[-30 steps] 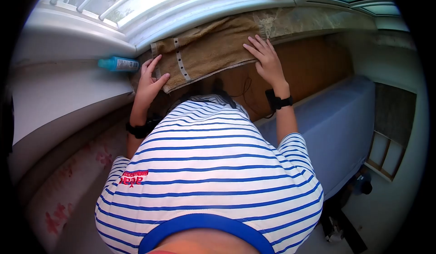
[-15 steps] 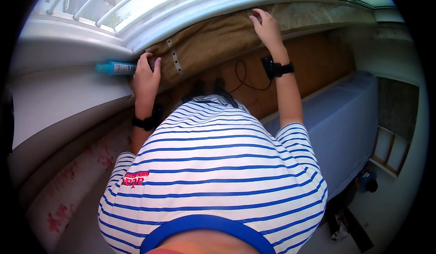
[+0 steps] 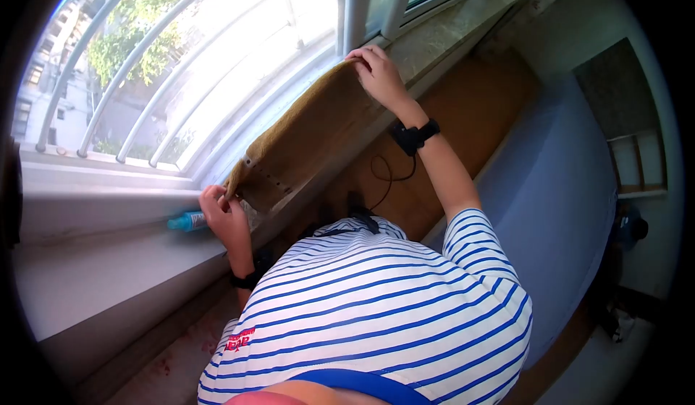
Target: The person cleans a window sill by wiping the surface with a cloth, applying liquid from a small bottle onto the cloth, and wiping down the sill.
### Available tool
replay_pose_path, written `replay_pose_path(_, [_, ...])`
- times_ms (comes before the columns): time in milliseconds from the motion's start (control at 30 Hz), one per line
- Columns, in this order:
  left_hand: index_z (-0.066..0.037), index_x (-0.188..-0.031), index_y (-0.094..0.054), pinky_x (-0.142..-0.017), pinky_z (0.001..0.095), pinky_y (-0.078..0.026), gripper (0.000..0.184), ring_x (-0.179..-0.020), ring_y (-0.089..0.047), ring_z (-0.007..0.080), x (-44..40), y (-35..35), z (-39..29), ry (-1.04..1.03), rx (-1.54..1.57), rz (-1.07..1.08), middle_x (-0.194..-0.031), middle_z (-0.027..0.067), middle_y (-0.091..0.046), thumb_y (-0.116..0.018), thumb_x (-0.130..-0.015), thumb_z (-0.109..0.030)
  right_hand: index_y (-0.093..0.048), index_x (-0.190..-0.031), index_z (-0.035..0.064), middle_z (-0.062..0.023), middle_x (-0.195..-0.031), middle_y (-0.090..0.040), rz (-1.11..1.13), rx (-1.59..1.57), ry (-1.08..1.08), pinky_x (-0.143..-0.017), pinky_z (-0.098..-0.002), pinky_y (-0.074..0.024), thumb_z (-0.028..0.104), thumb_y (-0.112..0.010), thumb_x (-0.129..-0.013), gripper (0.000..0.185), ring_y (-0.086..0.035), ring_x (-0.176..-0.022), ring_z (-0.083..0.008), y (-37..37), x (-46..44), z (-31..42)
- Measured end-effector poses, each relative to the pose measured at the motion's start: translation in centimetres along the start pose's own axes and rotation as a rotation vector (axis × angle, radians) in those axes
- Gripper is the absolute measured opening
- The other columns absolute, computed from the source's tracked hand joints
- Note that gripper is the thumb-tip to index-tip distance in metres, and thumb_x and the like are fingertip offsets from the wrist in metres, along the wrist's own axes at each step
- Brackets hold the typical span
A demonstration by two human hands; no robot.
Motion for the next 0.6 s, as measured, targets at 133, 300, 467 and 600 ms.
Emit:
replay_pose_path(133, [-0.004, -0.093, -0.058, -0.073, 0.0398, -0.051, 0.023, -0.092, -0.064, 0.0323, 0.4, -1.5, -1.4, -0.066, -0.268, 0.153, -0.124, 0.0142, -0.057, -0.055, -0.078, 0.013, -0.065, -0.101, 0.0042, -0.0098, -0.106, -0.06, 0.061, 0.05, 0.04, -0.081, -0.0346, -0.052, -0.004, -0.056, -0.089, 0.017, -0.064, -0.094, -0.0256, 0.0, 2.4, -1.0])
replay_pose_path(300, [-0.003, -0.087, -0.058, -0.083, 0.0419, -0.051, 0.018, -0.103, -0.063, 0.0362, 2.4, -3.0, 0.6, -0.183, -0.264, 0.331, -0.122, 0.0135, -0.061, -0.055, -0.075, 0.011, -0.064, -0.102, 0.0055, -0.0098, -0.118, -0.064, 0.218, 0.19, -0.016, -0.094, -0.0396, -0.0491, 0.0, -0.055, -0.09, 0.016, -0.059, -0.119, -0.0314, -1.8, 6.8, -4.4])
replay_pose_path(467, [-0.001, -0.09, -0.059, -0.08, 0.0397, -0.053, 0.019, -0.099, -0.065, 0.0353, 1.6, -2.9, -0.8, -0.101, -0.056, 0.428, -0.125, 0.0136, -0.064, -0.053, -0.076, 0.011, -0.061, -0.103, 0.0045, -0.0141, -0.125, -0.063, 0.138, -0.022, -0.18, -0.097, -0.0394, -0.0474, -0.001, -0.053, -0.089, 0.017, -0.055, -0.126, -0.0354, -1.0, 6.8, -4.6])
replay_pose_path(600, [-0.004, -0.104, -0.065, -0.073, 0.0379, -0.054, 0.03, -0.087, -0.067, 0.0344, 2.8, -3.7, -0.1, -0.165, -0.183, 0.545, -0.12, 0.013, -0.069, -0.053, -0.077, 0.006, -0.061, -0.097, 0.0048, -0.0149, -0.133, -0.06, 0.156, 0.151, -0.124, -0.098, -0.04, -0.0478, -0.004, -0.051, -0.087, 0.017, -0.055, -0.125, -0.0372, -1.2, 7.5, -5.2])
Point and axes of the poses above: each hand's wrist, its own x-axis away from the middle knuckle, its own y-axis out of the back of the hand, z = x × y, the point moved 10 cm from there along -x, towards the middle knuckle
